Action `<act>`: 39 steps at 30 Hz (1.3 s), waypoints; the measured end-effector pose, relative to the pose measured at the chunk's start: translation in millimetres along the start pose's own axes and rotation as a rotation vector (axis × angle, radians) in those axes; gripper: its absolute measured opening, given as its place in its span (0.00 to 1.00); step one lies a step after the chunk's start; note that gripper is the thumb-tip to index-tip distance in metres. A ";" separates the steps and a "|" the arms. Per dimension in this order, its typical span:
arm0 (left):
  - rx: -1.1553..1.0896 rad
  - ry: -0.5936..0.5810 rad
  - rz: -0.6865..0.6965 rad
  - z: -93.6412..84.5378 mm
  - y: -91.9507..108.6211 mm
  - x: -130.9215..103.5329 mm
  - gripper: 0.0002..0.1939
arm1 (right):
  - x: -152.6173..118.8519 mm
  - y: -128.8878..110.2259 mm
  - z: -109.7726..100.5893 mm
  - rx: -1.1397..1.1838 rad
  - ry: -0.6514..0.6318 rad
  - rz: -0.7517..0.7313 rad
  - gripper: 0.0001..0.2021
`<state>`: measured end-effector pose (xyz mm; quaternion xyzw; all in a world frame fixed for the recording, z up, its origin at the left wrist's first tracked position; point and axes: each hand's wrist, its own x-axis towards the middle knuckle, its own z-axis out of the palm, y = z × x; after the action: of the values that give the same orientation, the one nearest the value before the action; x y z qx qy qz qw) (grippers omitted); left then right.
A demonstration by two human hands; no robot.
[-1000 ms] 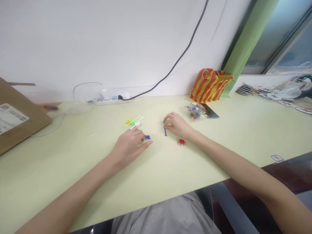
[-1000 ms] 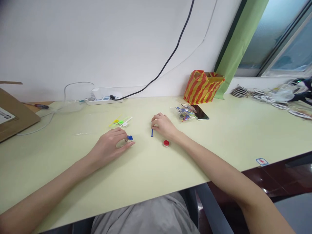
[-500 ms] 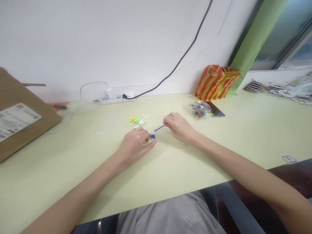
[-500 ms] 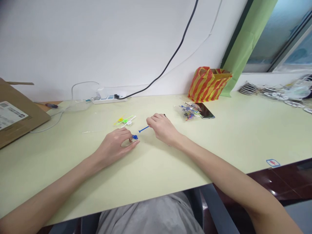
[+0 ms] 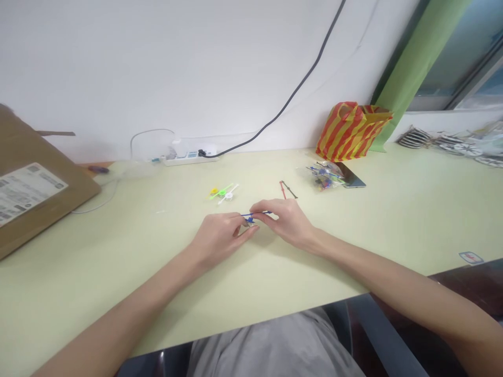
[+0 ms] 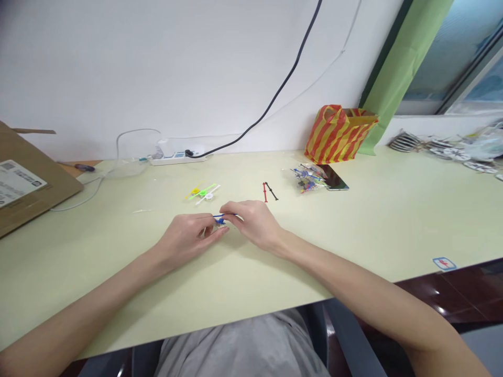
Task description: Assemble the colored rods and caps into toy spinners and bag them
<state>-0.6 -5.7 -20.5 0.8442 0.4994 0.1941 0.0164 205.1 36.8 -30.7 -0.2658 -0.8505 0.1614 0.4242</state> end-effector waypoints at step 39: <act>0.020 0.172 0.184 7.9 -14.2 -3.6 0.17 | -2.3 -1.7 -3.2 -0.055 0.081 -0.189 0.07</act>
<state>-11.3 -0.3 -32.1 0.8668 0.4212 0.2616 -0.0528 208.3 34.2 -29.5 -0.2023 -0.8582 0.0863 0.4639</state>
